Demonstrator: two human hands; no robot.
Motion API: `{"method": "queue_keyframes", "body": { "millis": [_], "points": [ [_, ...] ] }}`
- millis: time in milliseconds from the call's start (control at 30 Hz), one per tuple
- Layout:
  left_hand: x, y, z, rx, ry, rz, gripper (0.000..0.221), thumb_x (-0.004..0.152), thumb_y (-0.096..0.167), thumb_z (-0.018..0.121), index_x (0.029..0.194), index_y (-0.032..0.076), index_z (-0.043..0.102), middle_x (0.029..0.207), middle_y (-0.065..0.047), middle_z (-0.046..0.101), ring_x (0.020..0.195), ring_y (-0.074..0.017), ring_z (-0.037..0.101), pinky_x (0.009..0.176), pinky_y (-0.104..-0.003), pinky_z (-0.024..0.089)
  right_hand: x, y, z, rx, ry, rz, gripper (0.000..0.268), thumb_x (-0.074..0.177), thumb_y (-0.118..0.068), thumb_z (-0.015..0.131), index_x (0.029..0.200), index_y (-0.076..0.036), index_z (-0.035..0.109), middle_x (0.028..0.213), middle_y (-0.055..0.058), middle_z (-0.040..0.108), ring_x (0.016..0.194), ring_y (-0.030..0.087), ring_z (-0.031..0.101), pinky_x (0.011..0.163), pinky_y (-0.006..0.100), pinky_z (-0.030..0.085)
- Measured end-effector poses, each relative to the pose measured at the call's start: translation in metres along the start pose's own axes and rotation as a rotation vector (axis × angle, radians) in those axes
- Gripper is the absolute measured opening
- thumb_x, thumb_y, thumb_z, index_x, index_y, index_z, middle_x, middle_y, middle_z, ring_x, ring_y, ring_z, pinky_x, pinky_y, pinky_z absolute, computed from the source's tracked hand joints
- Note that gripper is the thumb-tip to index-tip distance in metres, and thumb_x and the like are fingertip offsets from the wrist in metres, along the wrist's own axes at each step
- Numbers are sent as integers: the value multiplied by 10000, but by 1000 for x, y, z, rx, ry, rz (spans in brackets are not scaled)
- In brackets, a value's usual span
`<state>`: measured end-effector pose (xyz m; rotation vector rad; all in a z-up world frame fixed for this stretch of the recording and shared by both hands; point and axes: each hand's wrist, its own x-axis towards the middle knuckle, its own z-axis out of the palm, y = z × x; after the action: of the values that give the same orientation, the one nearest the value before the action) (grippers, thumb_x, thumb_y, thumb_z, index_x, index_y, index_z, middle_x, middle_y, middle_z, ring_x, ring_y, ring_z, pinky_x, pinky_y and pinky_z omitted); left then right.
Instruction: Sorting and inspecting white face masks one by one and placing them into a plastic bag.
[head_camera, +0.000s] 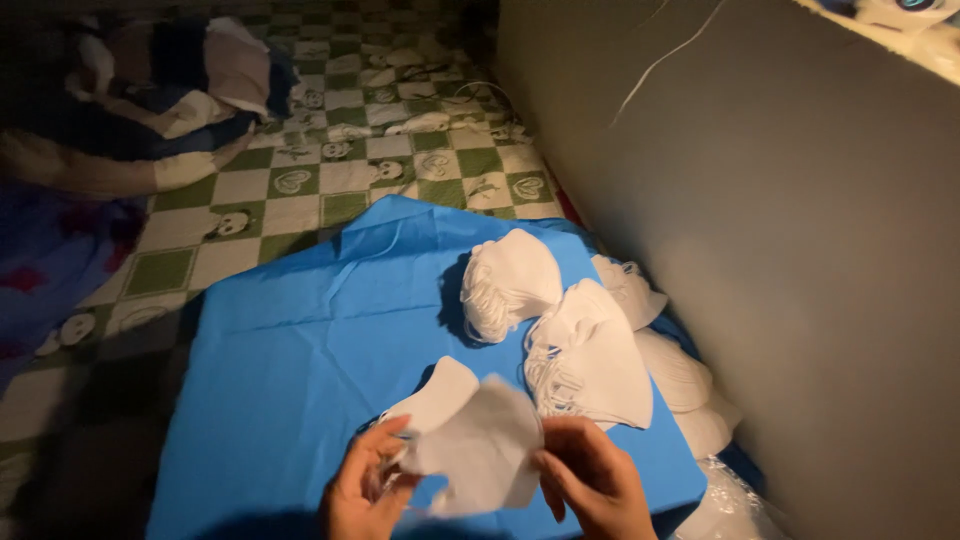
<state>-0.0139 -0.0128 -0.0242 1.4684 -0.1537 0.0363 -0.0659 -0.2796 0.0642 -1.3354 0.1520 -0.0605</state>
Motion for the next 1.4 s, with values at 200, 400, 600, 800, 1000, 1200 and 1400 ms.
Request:
{"method": "queue_keyframes", "body": {
  "millis": [200,400,600,800,1000,1200,1400],
  "points": [
    [14,74,0,332,205,76,340,846,-39,700,1184,-12,716,815,-43,683,622,-115,644,582,-225,546,27,-3,38,-280,62,94,599,894,1,663,1469,-130,555,739,162,708,494,178,499,433,299,414],
    [27,69,0,613,282,180,266,846,18,729,1108,63,752,907,-17,664,694,-116,630,600,-241,541,51,26,48,-657,-30,-167,495,908,-47,693,1387,-150,620,658,31,622,549,112,497,547,260,416],
    [31,53,-1,660,246,139,297,856,29,727,1151,57,739,951,-36,645,706,-130,619,606,-249,544,56,39,47,-761,-27,-233,410,904,-49,682,1305,-130,673,667,6,628,547,107,502,546,242,453],
    [26,59,-1,745,228,92,328,854,33,725,1181,50,728,994,-34,662,663,-118,621,571,-255,545,61,40,45,-869,-60,-225,377,908,-92,677,1282,-142,678,723,24,678,584,130,563,574,253,498],
    [20,32,-9,852,210,108,449,794,14,752,1238,76,718,1194,-79,620,1009,-206,652,902,-322,557,61,51,44,-1021,-24,-262,394,885,-157,707,1276,-204,689,782,27,710,578,151,601,560,283,516],
    [17,24,-16,810,281,300,664,785,199,839,1379,44,586,1344,-172,589,1242,-297,567,1061,-428,433,54,32,14,-614,8,-131,554,868,73,655,1392,-104,614,817,46,560,621,109,548,746,222,632],
    [13,29,-18,865,340,435,542,937,262,686,1386,-10,552,1396,-220,480,1273,-343,468,1123,-499,344,52,36,-88,-1091,543,-366,457,863,-118,752,1312,-80,676,970,68,628,630,172,512,593,306,446]
  ]
}}
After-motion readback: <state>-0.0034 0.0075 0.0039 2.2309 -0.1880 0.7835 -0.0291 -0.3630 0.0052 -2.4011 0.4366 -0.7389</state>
